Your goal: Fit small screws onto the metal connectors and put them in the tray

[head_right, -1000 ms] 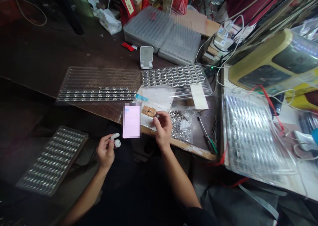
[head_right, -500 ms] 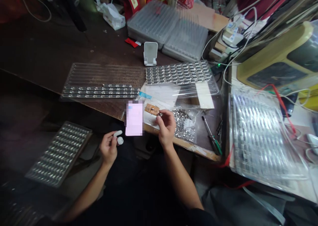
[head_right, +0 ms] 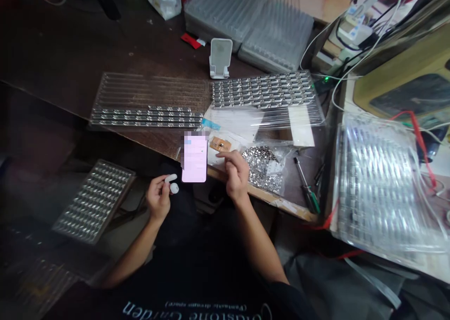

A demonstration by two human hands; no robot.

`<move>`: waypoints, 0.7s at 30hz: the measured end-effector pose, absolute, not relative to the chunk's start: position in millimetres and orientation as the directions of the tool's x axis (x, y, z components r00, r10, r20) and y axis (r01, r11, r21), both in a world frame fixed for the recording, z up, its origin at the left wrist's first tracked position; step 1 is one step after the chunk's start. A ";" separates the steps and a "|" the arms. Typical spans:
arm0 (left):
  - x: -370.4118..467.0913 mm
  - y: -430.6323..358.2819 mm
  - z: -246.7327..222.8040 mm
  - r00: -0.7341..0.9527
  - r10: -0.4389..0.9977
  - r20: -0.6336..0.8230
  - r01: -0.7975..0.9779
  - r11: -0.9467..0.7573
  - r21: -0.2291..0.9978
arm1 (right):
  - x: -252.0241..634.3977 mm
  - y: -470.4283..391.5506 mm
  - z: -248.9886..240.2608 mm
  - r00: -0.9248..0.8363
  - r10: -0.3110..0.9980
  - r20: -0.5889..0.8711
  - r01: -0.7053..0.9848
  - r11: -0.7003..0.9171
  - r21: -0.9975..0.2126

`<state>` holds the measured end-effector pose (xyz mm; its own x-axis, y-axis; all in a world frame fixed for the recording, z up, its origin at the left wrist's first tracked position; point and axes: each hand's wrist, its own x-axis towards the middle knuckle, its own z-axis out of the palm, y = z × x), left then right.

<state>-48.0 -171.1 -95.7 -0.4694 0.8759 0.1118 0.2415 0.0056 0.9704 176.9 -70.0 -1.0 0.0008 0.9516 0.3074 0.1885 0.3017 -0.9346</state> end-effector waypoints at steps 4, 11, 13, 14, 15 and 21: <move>-48.4 -171.2 -95.9 -0.463 0.877 0.130 0.251 -0.011 0.968 | 173.7 -70.4 9.6 -0.322 0.911 0.259 0.364 0.372 -0.854; -49.5 -171.7 -95.5 -0.451 0.882 0.139 0.241 -0.030 0.970 | 170.1 -69.6 11.3 -0.398 0.901 0.174 0.476 0.365 -0.801; -49.7 -171.8 -95.7 -0.449 0.883 0.134 0.247 -0.021 0.969 | 169.9 -69.6 10.8 -0.384 0.906 0.177 0.475 0.359 -0.803; -49.8 -171.9 -95.8 -0.451 0.883 0.129 0.250 -0.013 0.968 | 170.2 -69.5 10.5 -0.364 0.911 0.193 0.457 0.356 -0.815; -49.9 -172.0 -95.8 -0.452 0.884 0.122 0.253 -0.004 0.967 | 170.8 -69.2 10.2 -0.335 0.917 0.216 0.428 0.352 -0.832; -49.1 -172.6 -95.0 -0.461 0.880 0.119 0.238 -0.007 0.971 | 172.9 -67.3 9.3 -0.233 0.946 0.226 0.357 0.299 -0.885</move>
